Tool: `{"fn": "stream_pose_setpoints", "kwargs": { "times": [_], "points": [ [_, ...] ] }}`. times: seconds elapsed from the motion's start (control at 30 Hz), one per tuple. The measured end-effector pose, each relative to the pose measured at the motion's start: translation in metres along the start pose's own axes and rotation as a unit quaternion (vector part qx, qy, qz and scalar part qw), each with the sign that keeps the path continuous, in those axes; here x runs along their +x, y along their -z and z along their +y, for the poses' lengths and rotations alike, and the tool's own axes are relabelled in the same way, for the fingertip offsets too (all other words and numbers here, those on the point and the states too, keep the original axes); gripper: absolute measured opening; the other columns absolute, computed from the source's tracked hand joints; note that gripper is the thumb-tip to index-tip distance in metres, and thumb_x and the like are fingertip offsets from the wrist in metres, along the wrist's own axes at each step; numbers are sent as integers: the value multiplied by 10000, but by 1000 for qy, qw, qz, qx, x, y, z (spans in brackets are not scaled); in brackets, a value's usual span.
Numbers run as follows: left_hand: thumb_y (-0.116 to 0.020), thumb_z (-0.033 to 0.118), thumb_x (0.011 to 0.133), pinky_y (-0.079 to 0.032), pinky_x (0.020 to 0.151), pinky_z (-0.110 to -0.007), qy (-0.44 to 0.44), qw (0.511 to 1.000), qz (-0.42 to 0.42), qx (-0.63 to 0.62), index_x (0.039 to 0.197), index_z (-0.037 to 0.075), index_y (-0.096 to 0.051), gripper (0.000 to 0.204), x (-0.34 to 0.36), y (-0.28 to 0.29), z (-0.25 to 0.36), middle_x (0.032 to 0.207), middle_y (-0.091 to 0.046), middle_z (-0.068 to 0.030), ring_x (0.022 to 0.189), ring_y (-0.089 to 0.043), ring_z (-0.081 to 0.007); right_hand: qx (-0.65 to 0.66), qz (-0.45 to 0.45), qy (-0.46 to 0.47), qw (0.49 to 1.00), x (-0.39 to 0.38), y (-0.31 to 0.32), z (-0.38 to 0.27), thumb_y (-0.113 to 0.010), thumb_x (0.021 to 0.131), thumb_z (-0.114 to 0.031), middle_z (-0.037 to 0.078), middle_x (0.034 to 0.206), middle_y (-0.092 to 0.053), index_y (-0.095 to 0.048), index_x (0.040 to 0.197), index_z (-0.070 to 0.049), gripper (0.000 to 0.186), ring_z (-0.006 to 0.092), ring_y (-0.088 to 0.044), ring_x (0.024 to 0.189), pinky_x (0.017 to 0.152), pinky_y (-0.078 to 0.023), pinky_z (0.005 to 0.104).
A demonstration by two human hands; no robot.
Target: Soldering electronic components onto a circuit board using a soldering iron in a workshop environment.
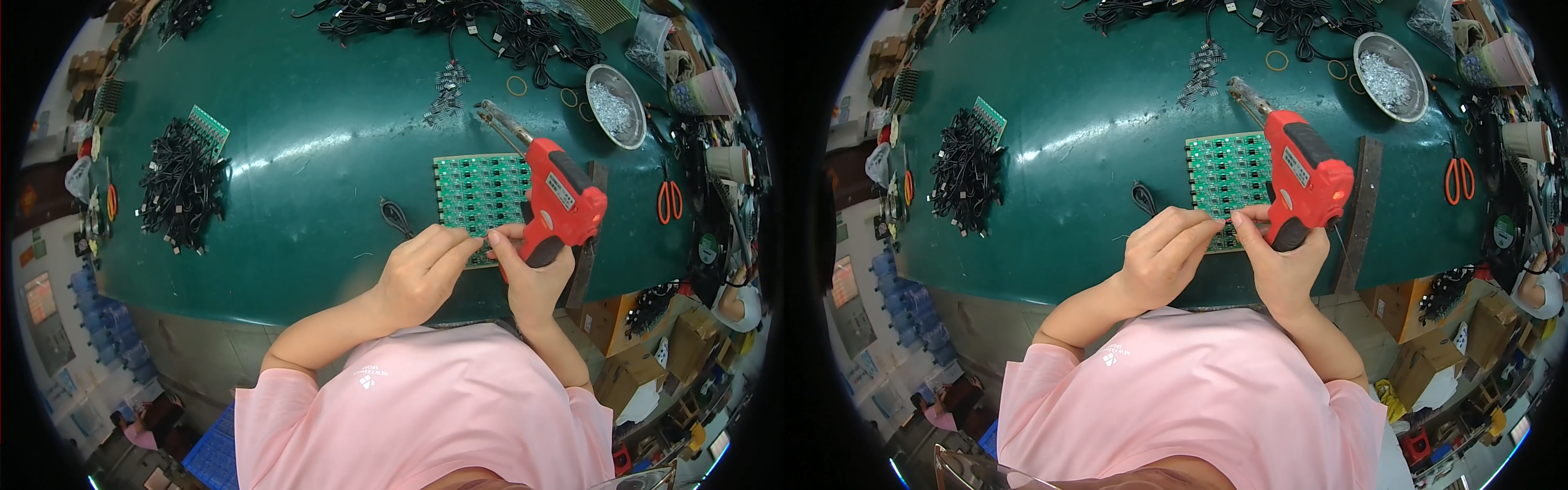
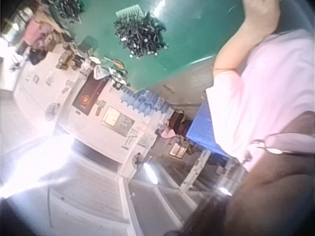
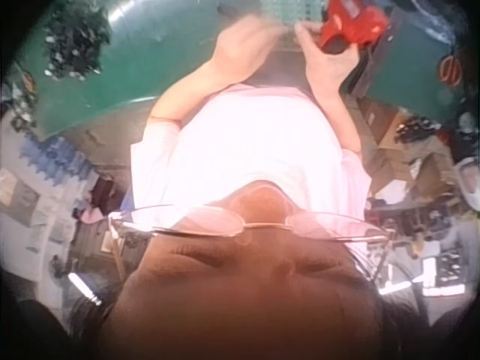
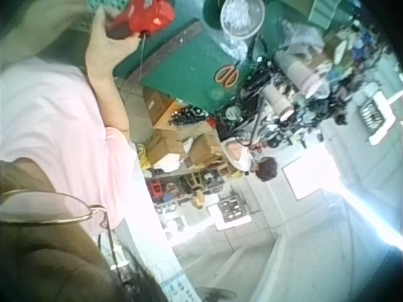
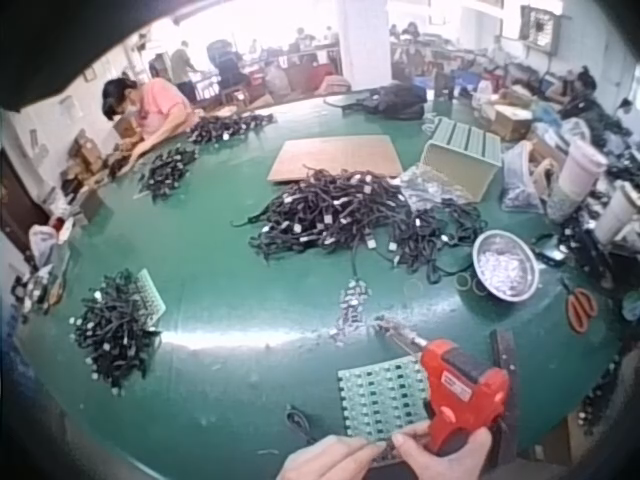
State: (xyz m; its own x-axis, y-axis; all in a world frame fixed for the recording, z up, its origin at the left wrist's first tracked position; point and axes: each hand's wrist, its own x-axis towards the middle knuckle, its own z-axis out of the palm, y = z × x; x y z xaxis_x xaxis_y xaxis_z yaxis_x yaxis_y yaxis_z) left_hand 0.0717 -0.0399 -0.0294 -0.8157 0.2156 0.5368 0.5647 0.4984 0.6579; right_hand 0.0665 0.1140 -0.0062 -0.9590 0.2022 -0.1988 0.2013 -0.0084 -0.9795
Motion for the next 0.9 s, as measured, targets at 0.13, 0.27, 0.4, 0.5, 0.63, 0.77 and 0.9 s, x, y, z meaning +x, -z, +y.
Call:
{"fn": "stream_pose_setpoints", "kwargs": {
  "times": [0.13,0.27,0.4,0.5,0.63,0.77,0.9],
  "points": [
    [-717,-102,680,-495,549,-306,7,1000,11,5,910,-26,-643,253,1,0,2,837,-630,-111,668,-612,-233,-36,-26,27,999,-1,3,4,-714,789,21,68,780,-671,-573,1034,56,285,91,-611,651,602,-488,217],
    [-717,-100,681,-490,545,-307,13,1000,11,18,915,-26,-644,256,2,-2,3,843,-625,-112,666,-604,-233,-57,-24,65,996,-5,1,5,-705,784,48,74,793,-674,-599,1051,60,288,97,-618,667,624,-499,217],
    [-720,-66,691,-482,553,-315,17,999,-16,35,914,-17,-632,244,1,2,3,830,-612,-108,669,-591,-235,-62,-45,68,995,-9,-3,0,-702,803,35,37,764,-658,-656,856,27,71,69,-611,667,608,-485,210],
    [-711,-48,691,-471,554,-331,45,994,-45,86,880,-4,-614,218,14,13,5,797,-592,-105,661,-577,-248,-28,-63,53,996,-7,-4,1,-686,821,28,30,767,-658,-658,845,21,37,71,-609,652,597,-485,216],
    [-678,-26,712,-443,617,-369,66,974,-62,208,847,27,-600,164,46,39,-14,770,-562,-99,703,-537,-276,-28,-30,36,998,-8,17,-3,-666,851,-15,40,724,-622,-617,889,28,75,97,-584,599,546,-472,247],
    [-670,32,754,-404,720,-366,89,981,-108,137,839,37,-621,97,61,36,-53,777,-574,-73,766,-528,-258,34,-62,42,997,-9,51,-6,-560,914,-88,57,640,-551,-526,928,20,115,102,-497,517,478,-400,243],
    [-650,83,795,-368,763,-355,178,969,-147,82,831,45,-644,52,56,11,-71,778,-586,-45,789,-521,-220,-8,-87,59,994,-22,79,2,-527,950,-216,115,669,-563,-389,1267,136,493,122,-476,447,412,-394,264]
  ]
}}
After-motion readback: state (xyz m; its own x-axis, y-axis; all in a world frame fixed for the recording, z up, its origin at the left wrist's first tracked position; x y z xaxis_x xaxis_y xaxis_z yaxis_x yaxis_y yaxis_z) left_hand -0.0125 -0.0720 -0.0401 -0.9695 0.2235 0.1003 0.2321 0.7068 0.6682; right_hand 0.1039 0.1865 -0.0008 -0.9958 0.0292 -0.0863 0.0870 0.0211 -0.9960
